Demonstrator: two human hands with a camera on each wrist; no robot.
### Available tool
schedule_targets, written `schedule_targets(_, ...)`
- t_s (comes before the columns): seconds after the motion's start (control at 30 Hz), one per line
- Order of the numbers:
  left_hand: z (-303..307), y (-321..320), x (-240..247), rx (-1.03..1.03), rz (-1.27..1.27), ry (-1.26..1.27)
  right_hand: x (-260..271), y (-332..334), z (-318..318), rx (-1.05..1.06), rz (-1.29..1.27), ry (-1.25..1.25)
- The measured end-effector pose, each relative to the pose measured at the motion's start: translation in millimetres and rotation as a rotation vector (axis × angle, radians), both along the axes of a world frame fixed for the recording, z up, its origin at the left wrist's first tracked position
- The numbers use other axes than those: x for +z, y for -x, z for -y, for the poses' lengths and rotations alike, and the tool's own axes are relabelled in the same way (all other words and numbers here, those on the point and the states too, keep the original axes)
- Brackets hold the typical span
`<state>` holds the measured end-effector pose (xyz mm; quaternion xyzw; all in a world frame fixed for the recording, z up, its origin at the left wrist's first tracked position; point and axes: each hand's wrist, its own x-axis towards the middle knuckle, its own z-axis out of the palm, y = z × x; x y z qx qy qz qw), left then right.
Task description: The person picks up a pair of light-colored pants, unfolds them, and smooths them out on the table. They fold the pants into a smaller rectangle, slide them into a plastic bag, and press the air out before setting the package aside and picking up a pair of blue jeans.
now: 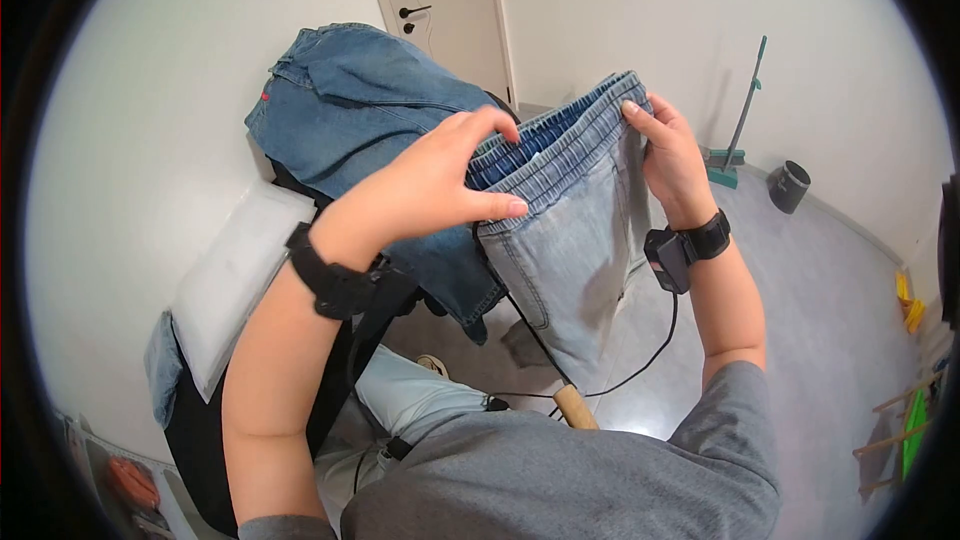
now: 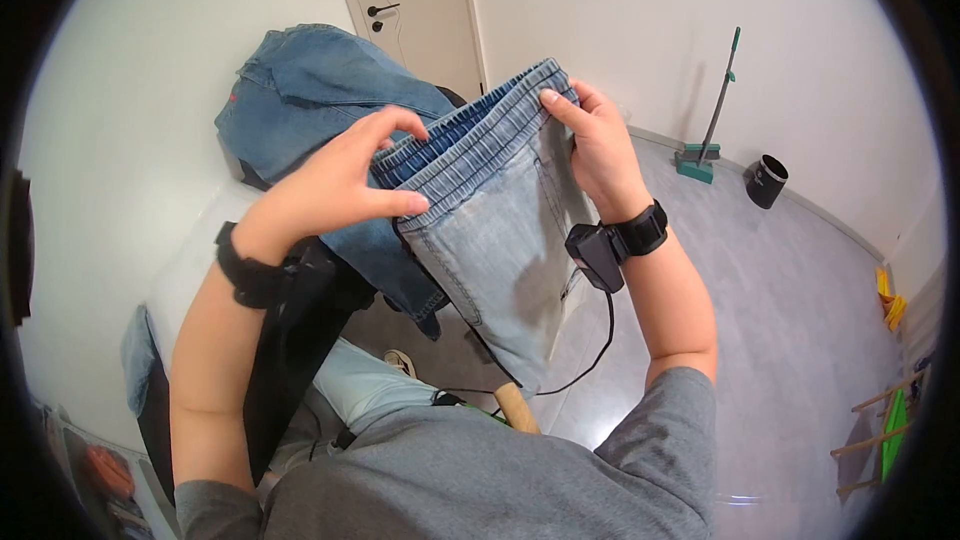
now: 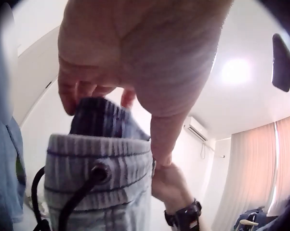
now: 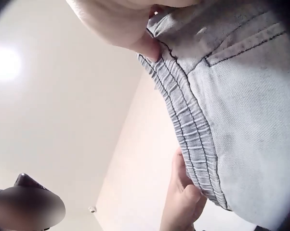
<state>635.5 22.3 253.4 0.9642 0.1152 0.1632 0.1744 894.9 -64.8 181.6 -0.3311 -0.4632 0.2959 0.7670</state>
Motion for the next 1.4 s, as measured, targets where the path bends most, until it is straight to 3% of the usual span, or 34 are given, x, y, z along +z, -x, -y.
schedule_targets(0.07,-12.4,-10.9,-24.5,0.018,0.125,0.019,2.1,5.9,4.4,-0.024,-0.001,0.006)
schedule_targets(0.13,-8.3,-18.8,-33.7,0.169,0.165,0.088,5.6,9.7,7.5,-0.049,-0.003,0.013)
schedule_targets(0.2,-16.6,-22.3,-31.4,0.124,0.152,0.151,4.4,9.0,8.6,-0.029,0.016,0.042)
schedule_targets(0.27,-36.7,-19.5,-22.5,-0.008,0.027,0.063,4.5,4.8,9.7,-0.060,0.124,0.085)
schedule_targets(0.43,-38.3,-29.3,-15.9,0.117,-0.202,-0.014,-9.3,5.8,13.9,-0.125,0.297,0.132)
schedule_targets(0.5,-26.2,-38.9,-20.5,0.001,0.078,-0.148,-13.9,10.9,8.4,-0.125,0.250,0.095)
schedule_targets(0.53,-25.3,-47.3,-23.0,-0.013,0.057,-0.137,-15.7,12.8,4.3,-0.117,0.223,0.049)
schedule_targets(0.63,-27.5,-77.5,-31.7,-0.064,0.324,-0.088,-20.6,15.9,0.0,-0.150,0.280,0.026)
schedule_targets(0.67,-30.7,-82.2,-33.9,-0.073,0.304,-0.073,-20.9,18.8,-1.3,-0.165,0.346,-0.012)
schedule_targets(0.77,-25.7,-86.6,-23.2,0.020,-0.136,0.103,-25.0,22.9,-1.3,-0.112,0.327,0.055)
schedule_targets(0.87,-31.2,-91.5,-35.8,-0.005,-0.073,0.163,-36.2,6.5,3.3,-0.055,0.412,0.196)
schedule_targets(0.97,-42.2,-95.0,-44.9,-0.014,-0.055,0.077,-52.6,-13.8,22.0,-0.369,0.781,0.064)
schedule_targets(1.07,-45.1,-94.2,-33.7,0.012,-0.061,0.002,-103.9,-45.3,54.2,-0.347,0.850,0.260)
schedule_targets(1.13,-38.0,-90.2,-20.2,0.032,-0.069,-0.047,-161.9,-47.8,67.9,-0.209,0.720,0.503)
schedule_targets(1.3,-11.7,-87.0,-4.9,0.161,-0.093,-0.132,-328.5,-6.8,73.4,-0.138,0.394,0.622)
schedule_targets(1.37,-8.8,-84.4,-0.3,0.170,-0.090,-0.162,-363.1,10.9,62.4,-0.392,0.618,0.586)
schedule_targets(1.4,-5.4,-82.6,1.1,0.185,-0.077,-0.187,-377.4,11.3,55.3,-0.392,0.612,0.576)
